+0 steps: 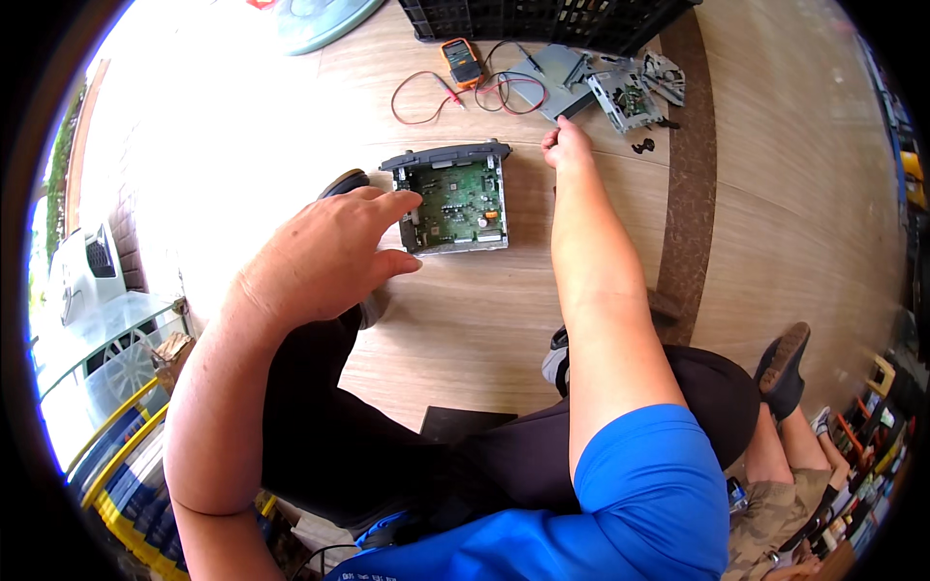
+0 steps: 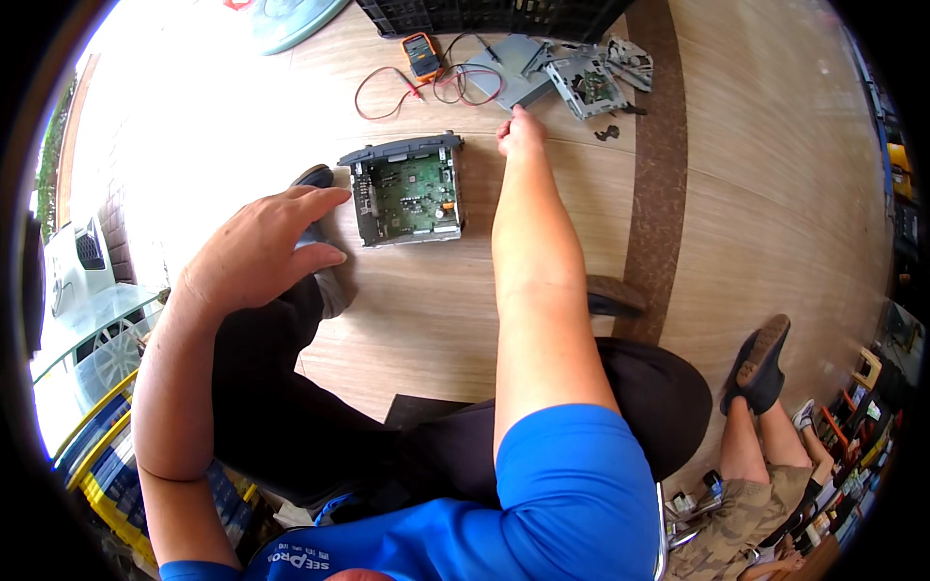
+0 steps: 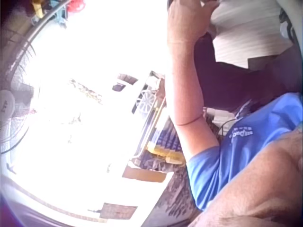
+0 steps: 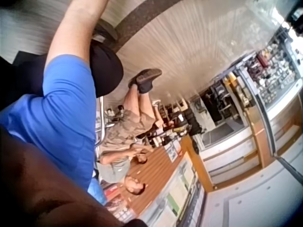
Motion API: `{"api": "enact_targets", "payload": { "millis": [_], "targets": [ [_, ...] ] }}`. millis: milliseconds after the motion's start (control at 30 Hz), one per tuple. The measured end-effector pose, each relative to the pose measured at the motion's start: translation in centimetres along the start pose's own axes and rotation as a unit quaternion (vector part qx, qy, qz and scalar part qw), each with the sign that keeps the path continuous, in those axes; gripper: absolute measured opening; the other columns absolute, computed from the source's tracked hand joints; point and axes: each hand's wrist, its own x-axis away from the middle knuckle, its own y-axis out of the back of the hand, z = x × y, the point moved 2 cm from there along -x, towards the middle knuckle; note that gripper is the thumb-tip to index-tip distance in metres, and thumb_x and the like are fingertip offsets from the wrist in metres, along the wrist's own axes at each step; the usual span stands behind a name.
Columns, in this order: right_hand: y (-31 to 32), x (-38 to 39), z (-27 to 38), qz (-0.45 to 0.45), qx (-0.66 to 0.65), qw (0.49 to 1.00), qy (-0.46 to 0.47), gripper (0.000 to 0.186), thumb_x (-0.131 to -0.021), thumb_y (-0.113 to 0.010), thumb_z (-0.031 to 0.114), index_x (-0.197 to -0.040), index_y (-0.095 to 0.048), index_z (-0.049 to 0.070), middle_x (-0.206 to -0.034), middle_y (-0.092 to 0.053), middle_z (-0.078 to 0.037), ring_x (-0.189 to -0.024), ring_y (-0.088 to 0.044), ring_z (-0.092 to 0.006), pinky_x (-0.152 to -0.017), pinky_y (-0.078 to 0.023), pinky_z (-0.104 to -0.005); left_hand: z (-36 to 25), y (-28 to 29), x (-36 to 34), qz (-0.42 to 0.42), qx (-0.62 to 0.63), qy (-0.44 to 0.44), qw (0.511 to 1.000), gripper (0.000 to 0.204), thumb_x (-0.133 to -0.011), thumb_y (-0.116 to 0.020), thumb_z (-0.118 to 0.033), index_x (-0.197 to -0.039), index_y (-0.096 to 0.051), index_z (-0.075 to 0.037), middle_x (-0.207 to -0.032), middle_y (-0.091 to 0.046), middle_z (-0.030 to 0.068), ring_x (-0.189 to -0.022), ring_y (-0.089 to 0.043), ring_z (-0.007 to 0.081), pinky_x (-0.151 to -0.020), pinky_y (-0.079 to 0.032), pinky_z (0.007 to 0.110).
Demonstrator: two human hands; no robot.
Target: The person disassembles an electronic device by hand on the floor, removing internal components and screws. The person holds and looks at a metal plate before placing it back onto the main housing.
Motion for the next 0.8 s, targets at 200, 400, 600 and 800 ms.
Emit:
{"api": "enact_targets", "payload": {
  "millis": [200, 400, 600, 800],
  "targets": [
    [-0.5, 0.6, 0.1, 0.084, 0.011, 0.996, 0.015, 0.012, -0.098, -0.054, 0.014, -0.090, -0.050, 0.006, -0.065, -0.048, -0.004, -0.050, -0.042, -0.0131, -0.042, -0.033, -0.0264, -0.2, -0.3, -0.1, -0.013, -0.011, -0.007, 1.000, 0.053, -0.083, -0.069, -0.025, -0.129, -0.054, -0.005, -0.116, -0.063, 0.0194, -0.108, -0.059, 0.0368, -0.094, -0.047, 0.043],
    [-2.7, 2.5, 0.0, 0.112, 0.007, 0.994, 0.016, 0.012, -0.096, -0.056, 0.011, -0.095, -0.052, 0.000, -0.073, -0.057, -0.010, -0.050, -0.045, -0.0128, -0.043, -0.035, -0.0255, -0.4, 0.2, -0.1, 0.004, -0.018, 0.006, 1.000, 0.052, -0.085, -0.068, -0.025, -0.130, -0.053, -0.004, -0.119, -0.061, 0.0194, -0.113, -0.057, 0.0351, -0.097, -0.045, 0.042],
    [-3.5, 3.2, 0.0, 0.121, 0.018, 0.992, 0.016, 0.012, -0.093, -0.058, 0.010, -0.097, -0.051, 0.001, -0.082, -0.059, -0.011, -0.054, -0.047, -0.0116, -0.046, -0.036, -0.0256, 0.0, -0.3, -0.1, -0.010, -0.024, -0.010, 1.000, 0.053, -0.085, -0.068, -0.026, -0.131, -0.053, -0.005, -0.117, -0.062, 0.0190, -0.109, -0.058, 0.0367, -0.095, -0.046, 0.042],
    [-1.5, 1.7, -0.9, 0.061, 0.078, 0.994, 0.039, 0.011, -0.089, -0.059, 0.007, -0.087, -0.050, 0.001, -0.068, -0.055, -0.009, -0.047, -0.047, -0.0130, -0.039, -0.033, -0.0263, -0.3, -0.3, -0.4, -0.004, -0.019, -0.011, 1.000, 0.052, -0.086, -0.067, -0.026, -0.131, -0.053, -0.005, -0.117, -0.062, 0.0191, -0.109, -0.058, 0.0365, -0.095, -0.046, 0.042]
  ]
}}
